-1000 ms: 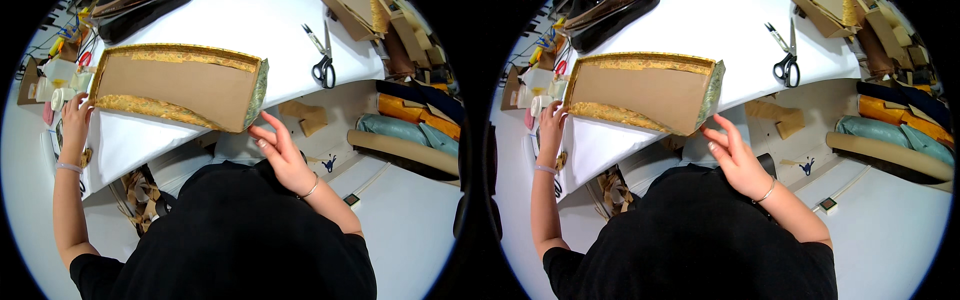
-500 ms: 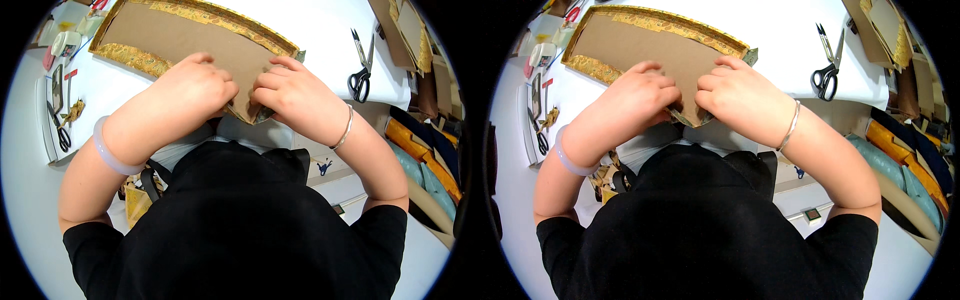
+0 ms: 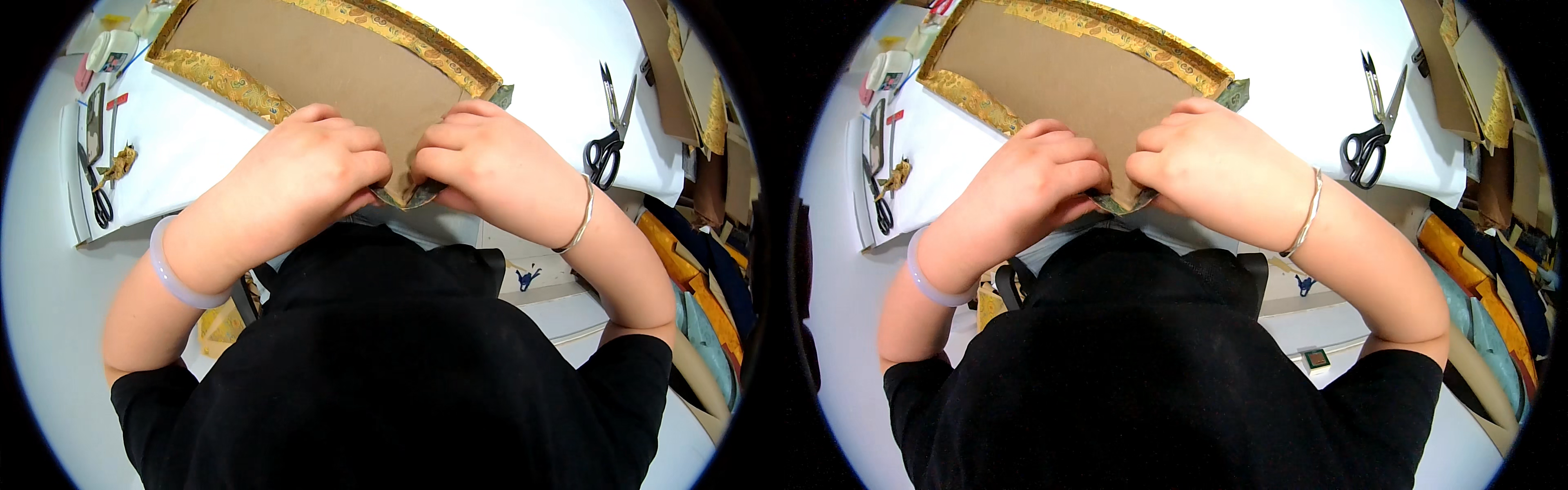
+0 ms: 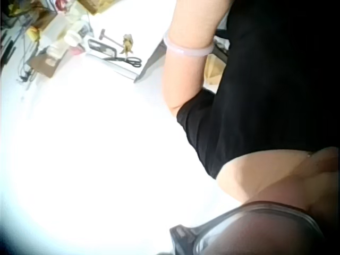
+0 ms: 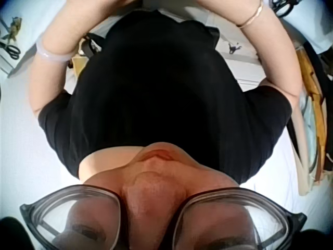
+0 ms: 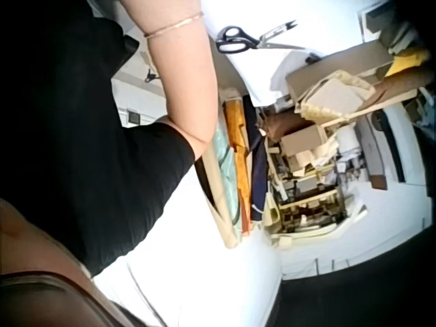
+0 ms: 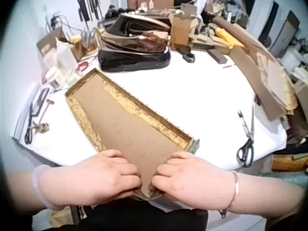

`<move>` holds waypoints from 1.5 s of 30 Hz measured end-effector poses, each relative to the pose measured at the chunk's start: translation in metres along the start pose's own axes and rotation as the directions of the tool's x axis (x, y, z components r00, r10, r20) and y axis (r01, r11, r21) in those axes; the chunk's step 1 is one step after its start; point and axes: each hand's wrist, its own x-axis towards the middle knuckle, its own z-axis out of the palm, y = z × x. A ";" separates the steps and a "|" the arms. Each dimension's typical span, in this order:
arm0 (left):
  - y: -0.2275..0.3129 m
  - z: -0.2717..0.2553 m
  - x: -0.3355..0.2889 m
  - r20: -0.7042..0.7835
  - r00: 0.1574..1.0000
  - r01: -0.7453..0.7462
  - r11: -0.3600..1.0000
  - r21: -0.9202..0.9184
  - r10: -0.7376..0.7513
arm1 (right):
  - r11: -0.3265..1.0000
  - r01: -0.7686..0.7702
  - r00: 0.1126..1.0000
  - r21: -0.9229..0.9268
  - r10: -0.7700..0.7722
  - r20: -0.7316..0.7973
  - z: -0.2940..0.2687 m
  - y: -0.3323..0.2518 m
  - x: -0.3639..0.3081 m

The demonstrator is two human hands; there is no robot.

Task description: The person aligns and presses a patterned gold ribbon along the edges of a rectangular cardboard frame, then uses a hot iron to secure the ribbon in place. The person repeatedly adjusts the ribbon and irons different sections to ensure adhesion.

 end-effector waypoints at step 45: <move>0.006 0.009 0.022 -0.041 0.953 0.303 0.949 0.092 -0.300 | 0.943 -0.312 0.915 -0.117 0.331 0.230 -0.014 -0.014 0.046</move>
